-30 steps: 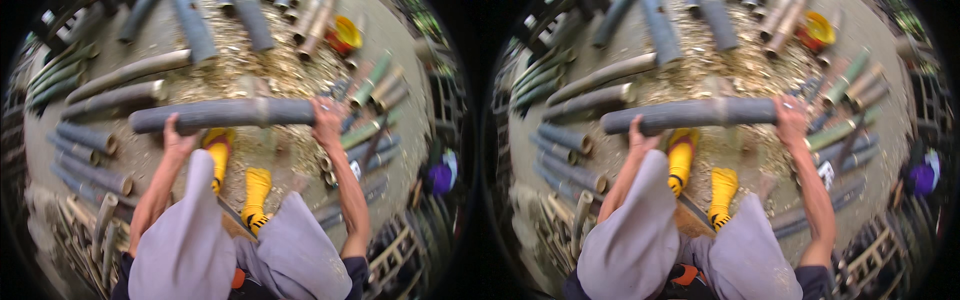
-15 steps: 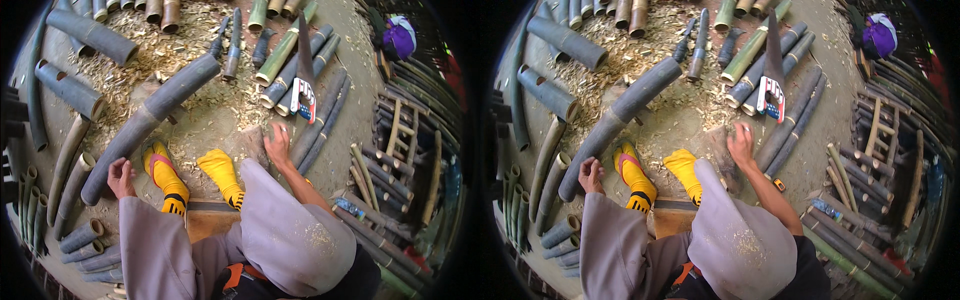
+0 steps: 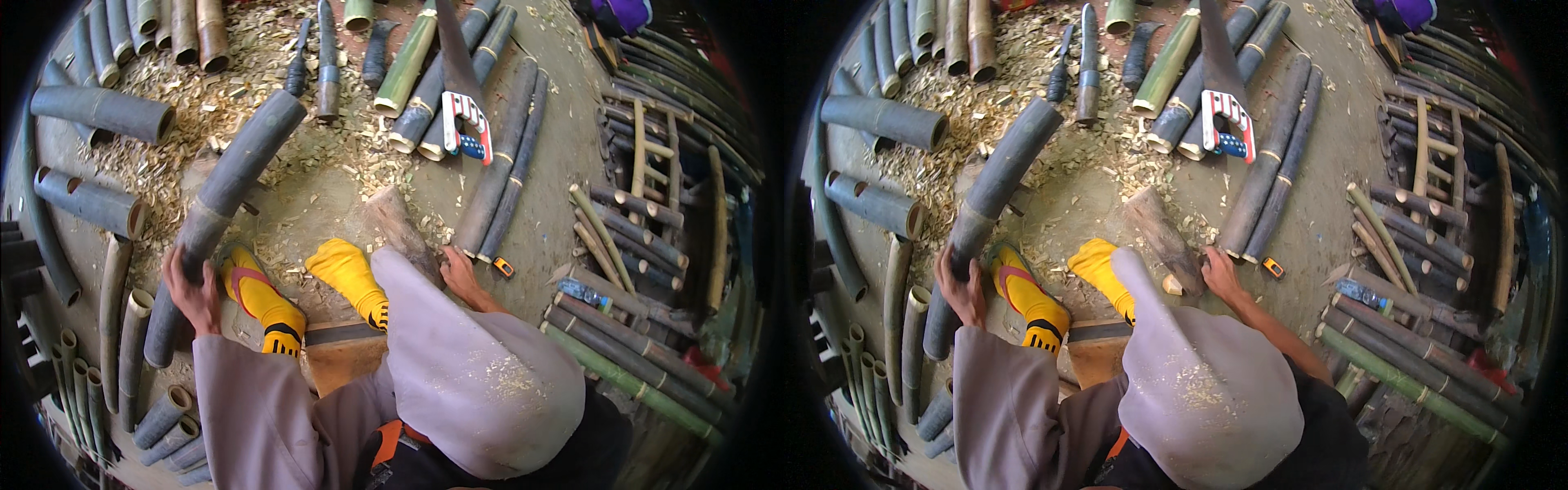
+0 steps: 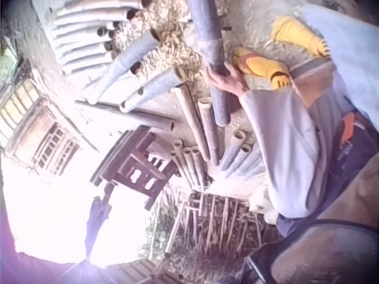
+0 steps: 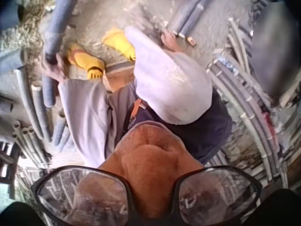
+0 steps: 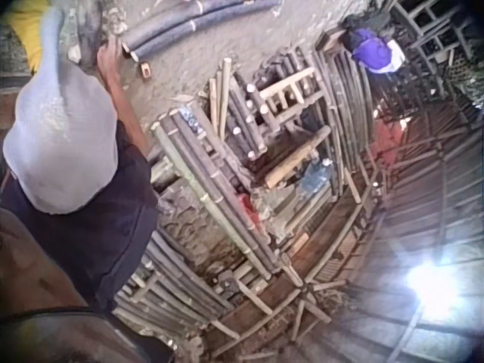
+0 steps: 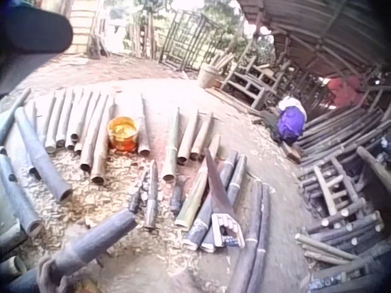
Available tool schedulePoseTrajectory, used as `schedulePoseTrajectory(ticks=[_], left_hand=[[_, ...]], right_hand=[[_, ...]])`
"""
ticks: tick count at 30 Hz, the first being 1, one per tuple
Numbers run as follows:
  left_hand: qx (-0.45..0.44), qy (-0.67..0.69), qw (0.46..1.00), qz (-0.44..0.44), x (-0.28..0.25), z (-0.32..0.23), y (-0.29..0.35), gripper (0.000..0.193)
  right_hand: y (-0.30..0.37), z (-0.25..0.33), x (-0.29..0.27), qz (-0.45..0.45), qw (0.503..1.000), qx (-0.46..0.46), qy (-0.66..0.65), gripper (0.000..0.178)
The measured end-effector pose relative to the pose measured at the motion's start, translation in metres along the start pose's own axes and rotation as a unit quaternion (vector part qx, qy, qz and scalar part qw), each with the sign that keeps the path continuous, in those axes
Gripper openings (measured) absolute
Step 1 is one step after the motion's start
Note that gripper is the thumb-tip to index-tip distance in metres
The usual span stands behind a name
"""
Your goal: The person measures and cuts bamboo poles using a tape measure, a knife, and a hand saw. They select poles from a pile, measure specific lengths, mark them, and then cut them to size.
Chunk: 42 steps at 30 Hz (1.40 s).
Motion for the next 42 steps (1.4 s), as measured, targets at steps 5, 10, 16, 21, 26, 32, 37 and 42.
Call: schedulePoseTrajectory(ticks=[5, 10, 16, 21, 26, 32, 37, 42], left_hand=[[0.072, 0.035, 0.992, 0.094, -0.004, -0.003, 0.112, 0.025], [0.006, 0.004, 0.99, 0.137, -0.001, 0.023, 0.143, 0.026], [-0.097, 0.003, 0.994, 0.058, -0.029, 0.04, 0.136, 0.029], [-0.171, 0.118, 0.978, -0.023, -0.025, 0.064, 0.098, 0.027], [-0.397, 0.347, 0.837, 0.148, 0.027, 0.017, 0.065, 0.027], [-0.434, 0.551, 0.639, 0.316, 0.077, -0.035, 0.081, 0.047], [-0.496, 0.538, 0.672, 0.112, 0.012, 0.013, 0.084, 0.025], [-0.539, 0.441, 0.708, -0.119, -0.048, 0.096, 0.114, 0.014]], right_hand=[[0.05, -0.034, -0.058, -0.16, 0.985, 0.027, 0.06, 0.049], [0.048, -0.149, -0.084, -0.233, 0.956, 0.124, 0.128, 0.063], [0.043, -0.245, -0.074, -0.144, 0.978, 0.013, 0.152, 0.057], [0.002, -0.239, -0.133, -0.322, 0.918, 0.23, 0.028, 0.057], [-0.093, 0.088, -0.086, -0.139, 0.985, -0.071, -0.067, 0.041], [-0.028, 0.384, 0.028, 0.119, 0.908, -0.354, -0.189, 0.033], [0.012, 0.452, 0.066, 0.162, 0.826, -0.519, -0.151, 0.035], [0.004, 0.455, 0.071, 0.146, 0.806, -0.557, -0.136, 0.037]])
Point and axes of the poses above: each hand's wrist, its own y-axis away from the middle knuckle, its own x-axis out of the palm, z = x × y, the point moved 9 cm from there along -y, towards the middle knuckle, and after that the axes turned 15 degrees about -z, right-handed, at the moved point
